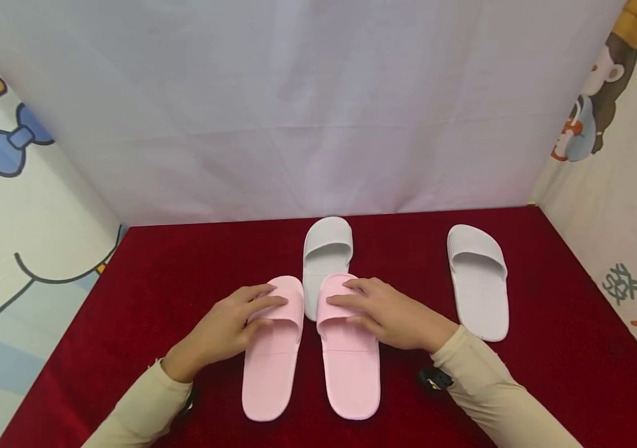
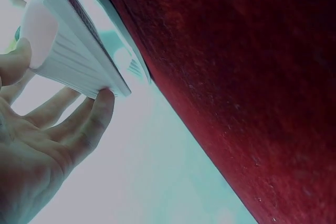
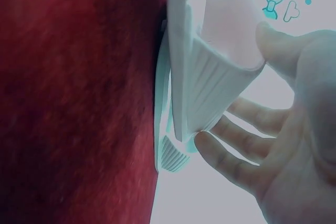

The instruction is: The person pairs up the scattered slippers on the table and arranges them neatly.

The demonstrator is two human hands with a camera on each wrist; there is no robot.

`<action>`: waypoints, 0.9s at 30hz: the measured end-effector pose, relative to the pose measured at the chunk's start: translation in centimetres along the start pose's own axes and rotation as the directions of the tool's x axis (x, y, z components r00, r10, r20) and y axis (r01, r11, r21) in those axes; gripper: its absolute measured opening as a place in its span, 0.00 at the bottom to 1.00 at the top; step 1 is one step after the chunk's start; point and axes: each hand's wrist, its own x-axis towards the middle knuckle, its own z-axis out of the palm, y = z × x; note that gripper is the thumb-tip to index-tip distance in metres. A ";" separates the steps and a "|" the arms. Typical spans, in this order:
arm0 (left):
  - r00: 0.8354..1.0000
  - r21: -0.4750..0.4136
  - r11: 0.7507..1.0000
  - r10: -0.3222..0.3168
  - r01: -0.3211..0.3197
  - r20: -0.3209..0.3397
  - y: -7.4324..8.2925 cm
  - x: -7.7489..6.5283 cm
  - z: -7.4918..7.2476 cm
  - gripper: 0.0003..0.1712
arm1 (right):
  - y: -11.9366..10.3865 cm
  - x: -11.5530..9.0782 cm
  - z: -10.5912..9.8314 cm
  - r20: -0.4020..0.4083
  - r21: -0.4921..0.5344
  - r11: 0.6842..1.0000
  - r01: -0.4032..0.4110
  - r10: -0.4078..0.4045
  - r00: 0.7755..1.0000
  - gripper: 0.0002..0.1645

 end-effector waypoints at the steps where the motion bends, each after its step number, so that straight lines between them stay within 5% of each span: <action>1: 1.000 0.004 1.000 0.003 -0.003 -0.003 0.1 0.0 0.0 0.21 | 0.0 0.1 0.0 -0.005 -0.001 1.000 0.005 -0.005 1.000 0.27; 27: 1.000 0.028 0.999 -0.022 0.022 0.008 0.0 -0.1 -0.1 0.22 | -1.4 2.4 0.9 0.018 0.021 1.000 -0.001 0.001 1.000 0.26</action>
